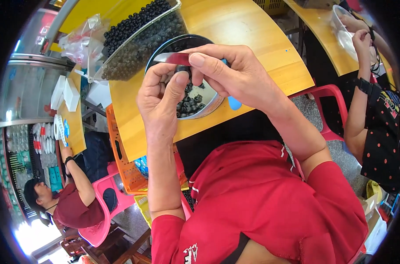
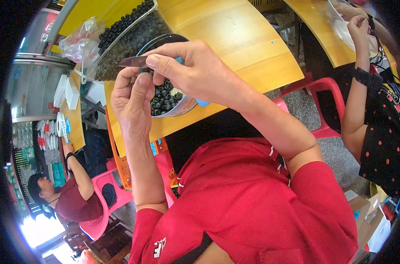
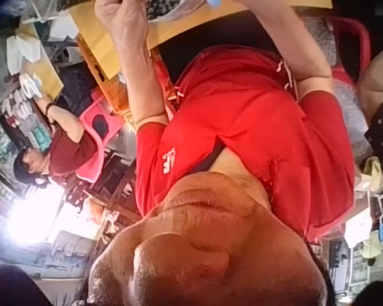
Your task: Manually trimming small black produce items using a small knife at a workstation.
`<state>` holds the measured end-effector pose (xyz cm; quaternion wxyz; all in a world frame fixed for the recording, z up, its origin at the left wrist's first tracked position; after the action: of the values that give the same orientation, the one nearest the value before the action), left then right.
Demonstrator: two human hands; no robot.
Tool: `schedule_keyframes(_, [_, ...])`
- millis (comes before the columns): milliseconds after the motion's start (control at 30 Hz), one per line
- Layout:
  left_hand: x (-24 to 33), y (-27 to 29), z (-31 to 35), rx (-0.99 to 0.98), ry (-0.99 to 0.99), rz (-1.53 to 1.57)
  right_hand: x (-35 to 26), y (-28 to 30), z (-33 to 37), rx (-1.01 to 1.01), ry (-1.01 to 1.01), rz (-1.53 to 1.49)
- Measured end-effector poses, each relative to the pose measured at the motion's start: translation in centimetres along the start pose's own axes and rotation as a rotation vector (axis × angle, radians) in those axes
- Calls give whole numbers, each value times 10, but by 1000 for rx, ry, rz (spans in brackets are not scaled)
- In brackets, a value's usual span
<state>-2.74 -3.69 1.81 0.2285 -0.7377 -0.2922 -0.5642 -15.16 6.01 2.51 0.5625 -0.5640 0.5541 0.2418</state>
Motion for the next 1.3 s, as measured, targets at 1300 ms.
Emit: schedule_keyframes(1300, [-23, -6, -28, -680, -165, -1469, -2, 26, -8, 134, 51, -38])
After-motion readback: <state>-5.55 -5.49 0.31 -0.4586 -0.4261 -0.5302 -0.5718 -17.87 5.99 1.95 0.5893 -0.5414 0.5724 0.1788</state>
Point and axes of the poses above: each hand's wrist, its own z-axis away from the middle knuckle, its own y-axis out of the back of the hand, x = y × z, the point moved 3 cm from there along -z, towards the middle knuckle, and after that the axes turned 12 degrees about -z, right-handed, at the moved point
